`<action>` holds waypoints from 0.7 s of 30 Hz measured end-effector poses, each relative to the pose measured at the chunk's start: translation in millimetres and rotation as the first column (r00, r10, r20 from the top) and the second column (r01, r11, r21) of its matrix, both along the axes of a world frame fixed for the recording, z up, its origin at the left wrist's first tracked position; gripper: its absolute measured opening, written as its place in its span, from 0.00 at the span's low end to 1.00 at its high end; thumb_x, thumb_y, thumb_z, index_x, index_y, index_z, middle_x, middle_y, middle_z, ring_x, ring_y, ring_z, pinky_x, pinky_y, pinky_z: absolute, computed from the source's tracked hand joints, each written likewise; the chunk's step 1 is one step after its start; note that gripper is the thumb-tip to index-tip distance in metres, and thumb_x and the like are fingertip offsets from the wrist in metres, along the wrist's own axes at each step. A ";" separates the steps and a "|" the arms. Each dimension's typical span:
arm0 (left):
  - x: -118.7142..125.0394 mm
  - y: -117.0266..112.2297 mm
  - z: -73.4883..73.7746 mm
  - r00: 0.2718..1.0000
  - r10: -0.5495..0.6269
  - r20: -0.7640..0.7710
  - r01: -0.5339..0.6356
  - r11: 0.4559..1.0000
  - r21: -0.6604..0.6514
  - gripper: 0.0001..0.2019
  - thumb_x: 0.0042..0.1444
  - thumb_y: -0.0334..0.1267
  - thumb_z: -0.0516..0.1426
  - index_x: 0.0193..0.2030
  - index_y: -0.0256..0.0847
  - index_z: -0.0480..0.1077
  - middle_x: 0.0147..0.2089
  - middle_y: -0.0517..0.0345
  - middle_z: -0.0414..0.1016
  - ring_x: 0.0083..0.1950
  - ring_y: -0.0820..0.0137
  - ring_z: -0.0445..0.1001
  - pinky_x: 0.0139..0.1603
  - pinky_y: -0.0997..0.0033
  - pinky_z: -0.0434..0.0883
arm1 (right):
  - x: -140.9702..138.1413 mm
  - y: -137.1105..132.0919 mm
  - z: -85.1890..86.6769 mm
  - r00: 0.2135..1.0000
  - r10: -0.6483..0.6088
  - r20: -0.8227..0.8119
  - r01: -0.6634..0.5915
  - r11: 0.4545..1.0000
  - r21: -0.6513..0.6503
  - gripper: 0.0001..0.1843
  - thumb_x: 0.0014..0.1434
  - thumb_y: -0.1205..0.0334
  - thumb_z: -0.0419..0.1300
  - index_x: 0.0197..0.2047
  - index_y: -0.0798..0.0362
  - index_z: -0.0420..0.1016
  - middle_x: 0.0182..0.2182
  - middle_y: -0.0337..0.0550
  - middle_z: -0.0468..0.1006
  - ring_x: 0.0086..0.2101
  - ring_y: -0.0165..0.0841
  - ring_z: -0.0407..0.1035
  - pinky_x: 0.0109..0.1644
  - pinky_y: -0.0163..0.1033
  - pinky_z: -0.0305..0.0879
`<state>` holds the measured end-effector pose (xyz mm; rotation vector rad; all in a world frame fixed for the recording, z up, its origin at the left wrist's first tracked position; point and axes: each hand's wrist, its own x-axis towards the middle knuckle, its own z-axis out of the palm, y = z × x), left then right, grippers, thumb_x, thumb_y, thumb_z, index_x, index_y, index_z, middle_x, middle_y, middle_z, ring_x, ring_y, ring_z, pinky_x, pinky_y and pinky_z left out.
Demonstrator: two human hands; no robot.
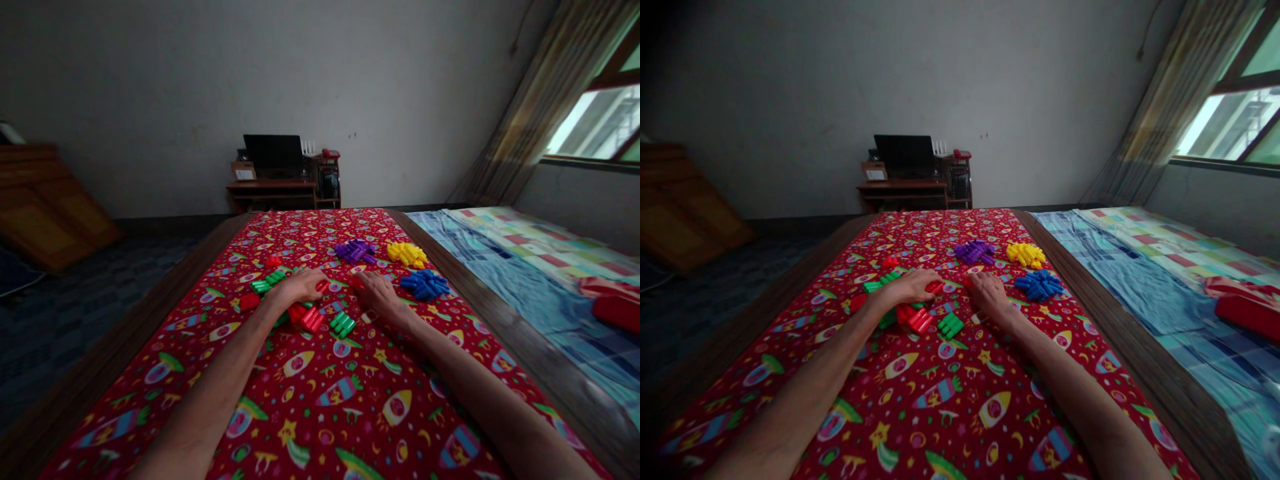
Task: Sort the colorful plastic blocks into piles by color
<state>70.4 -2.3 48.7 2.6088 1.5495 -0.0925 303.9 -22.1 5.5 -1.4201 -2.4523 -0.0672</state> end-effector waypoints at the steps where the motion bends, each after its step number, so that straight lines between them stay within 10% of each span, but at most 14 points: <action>1: -1.5 0.7 0.1 1.000 0.014 -0.002 -0.014 1.000 0.008 0.19 0.53 0.37 0.58 0.54 0.48 0.72 0.58 0.53 0.72 0.59 0.59 0.70 0.61 0.61 0.63 | 5.1 1.4 -1.9 1.000 -0.026 -0.016 0.026 0.999 0.021 0.20 0.65 0.63 0.51 0.59 0.55 0.67 0.48 0.57 0.76 0.47 0.41 0.69 0.52 0.45 0.64; 8: 10.2 0.1 2.3 0.960 0.038 0.276 -0.072 0.991 0.116 0.15 0.54 0.43 0.60 0.48 0.43 0.75 0.48 0.53 0.79 0.54 0.59 0.74 0.57 0.63 0.66 | 6.0 -1.8 1.6 0.971 0.125 -0.204 -0.079 0.972 0.220 0.19 0.66 0.61 0.48 0.58 0.53 0.67 0.51 0.56 0.74 0.51 0.42 0.67 0.54 0.47 0.63; 13: 30.3 -4.1 3.9 0.753 0.118 0.647 0.023 0.979 -0.204 0.31 0.59 0.48 0.56 0.65 0.34 0.58 0.43 0.49 0.81 0.40 0.63 0.79 0.39 0.69 0.73 | -14.2 -10.8 14.9 0.872 0.424 -0.243 -0.379 0.901 0.212 0.18 0.66 0.64 0.49 0.56 0.58 0.66 0.47 0.57 0.75 0.47 0.37 0.69 0.47 0.39 0.64; 17: 22.4 -6.2 11.1 0.837 0.056 0.544 0.032 0.988 -0.150 0.26 0.57 0.49 0.57 0.59 0.37 0.67 0.44 0.49 0.81 0.42 0.62 0.78 0.41 0.69 0.72 | -8.1 -4.0 15.2 0.971 0.183 -0.152 -0.175 0.982 0.067 0.13 0.66 0.63 0.49 0.45 0.55 0.74 0.33 0.48 0.79 0.32 0.32 0.70 0.36 0.34 0.60; 21: -11.1 0.6 24.8 0.955 0.155 0.254 -0.190 0.974 0.120 0.16 0.56 0.48 0.58 0.45 0.41 0.76 0.41 0.51 0.81 0.44 0.62 0.77 0.42 0.72 0.69 | 13.9 8.8 13.6 0.980 -0.068 -0.187 0.094 0.986 0.134 0.15 0.65 0.62 0.50 0.49 0.55 0.74 0.40 0.52 0.79 0.39 0.36 0.71 0.41 0.35 0.60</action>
